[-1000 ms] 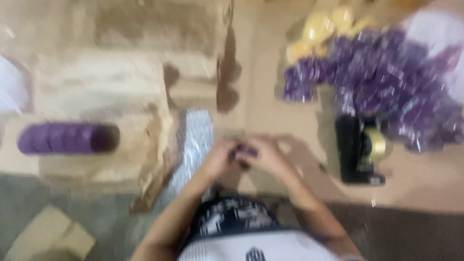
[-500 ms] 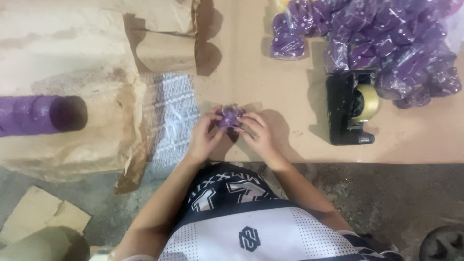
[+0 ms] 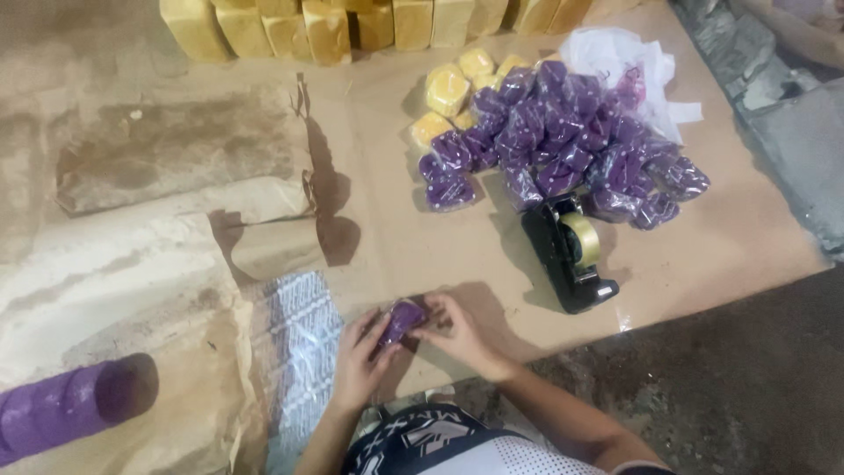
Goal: The person wraps individual purple soap bars in plastic film and secures them using a tape dispenser.
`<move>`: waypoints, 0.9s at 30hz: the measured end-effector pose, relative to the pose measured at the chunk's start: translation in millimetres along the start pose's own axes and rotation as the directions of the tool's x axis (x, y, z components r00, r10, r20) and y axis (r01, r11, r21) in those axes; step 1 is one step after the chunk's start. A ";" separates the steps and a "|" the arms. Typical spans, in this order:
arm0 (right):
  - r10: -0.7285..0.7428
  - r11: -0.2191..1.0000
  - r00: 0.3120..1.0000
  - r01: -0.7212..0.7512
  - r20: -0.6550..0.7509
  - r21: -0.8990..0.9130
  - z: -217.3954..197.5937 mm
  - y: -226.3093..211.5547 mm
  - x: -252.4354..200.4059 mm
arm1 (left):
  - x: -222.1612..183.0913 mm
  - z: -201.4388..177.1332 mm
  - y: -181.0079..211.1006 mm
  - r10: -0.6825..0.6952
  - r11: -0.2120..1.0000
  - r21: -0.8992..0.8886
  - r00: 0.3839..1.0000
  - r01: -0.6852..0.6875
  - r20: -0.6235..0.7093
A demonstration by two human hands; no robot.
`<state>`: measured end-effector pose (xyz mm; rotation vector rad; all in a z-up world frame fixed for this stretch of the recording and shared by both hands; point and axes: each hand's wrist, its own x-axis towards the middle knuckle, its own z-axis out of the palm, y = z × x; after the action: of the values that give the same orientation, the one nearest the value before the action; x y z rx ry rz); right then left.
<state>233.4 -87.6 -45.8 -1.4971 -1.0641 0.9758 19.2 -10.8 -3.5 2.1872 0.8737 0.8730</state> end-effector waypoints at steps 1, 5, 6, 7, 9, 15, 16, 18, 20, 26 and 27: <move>-0.066 0.997 0.998 0.065 -0.002 -0.033 4.4 6.5 -7.9 | -3.2 0.1 -1.6 0.026 1.000 0.015 0.999 -0.026 -0.025; -0.270 0.962 0.957 0.264 -0.105 -0.070 18.1 11.9 -16.2 | -11.8 6.8 -12.9 -0.012 1.000 0.023 0.999 0.013 -0.049; -0.274 0.961 0.956 0.267 -0.104 -0.071 19.5 9.9 -12.9 | -11.7 8.1 -15.3 -0.008 1.000 0.017 0.999 0.009 -0.052; -0.378 0.916 0.921 0.357 -0.094 -0.185 21.6 7.4 -8.6 | -12.1 7.8 -16.9 -0.004 1.000 0.013 0.999 0.005 -0.052; -0.482 0.846 0.873 0.443 -0.071 -0.296 21.5 -1.1 -2.6 | -11.2 6.1 -16.3 0.009 1.000 0.015 1.000 -0.009 -0.030; -0.562 0.694 0.794 0.605 0.232 -0.389 4.2 -18.0 7.8 | -1.9 1.1 -15.2 0.062 0.998 -0.012 0.998 -0.062 0.006; -0.520 0.761 0.821 0.571 0.236 -0.308 3.6 -15.2 13.7 | -1.9 0.5 -14.9 0.063 0.997 -0.038 0.998 -0.062 0.017; -0.475 0.821 0.846 0.525 0.242 -0.225 4.2 -8.1 16.6 | -1.8 1.0 -12.5 -0.026 0.997 -0.074 0.999 0.029 0.037; 0.044 0.996 0.988 -0.032 0.151 -0.082 3.4 -1.0 27.5 | 3.3 1.1 -11.0 -0.105 0.988 -0.106 0.993 0.110 0.059; 0.256 0.936 0.888 -0.326 0.382 0.130 2.0 48.9 68.2 | 7.8 11.8 -7.0 -0.532 0.683 -0.484 0.827 0.547 0.184; 0.256 0.936 0.889 -0.326 0.381 0.132 3.0 58.7 71.1 | 8.5 14.8 -10.8 -0.454 0.722 -0.529 0.882 0.446 0.124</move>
<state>258.8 -24.4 -108.0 -1.3713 -0.9729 1.5699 31.4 -2.4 -17.2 1.3862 0.9646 0.7681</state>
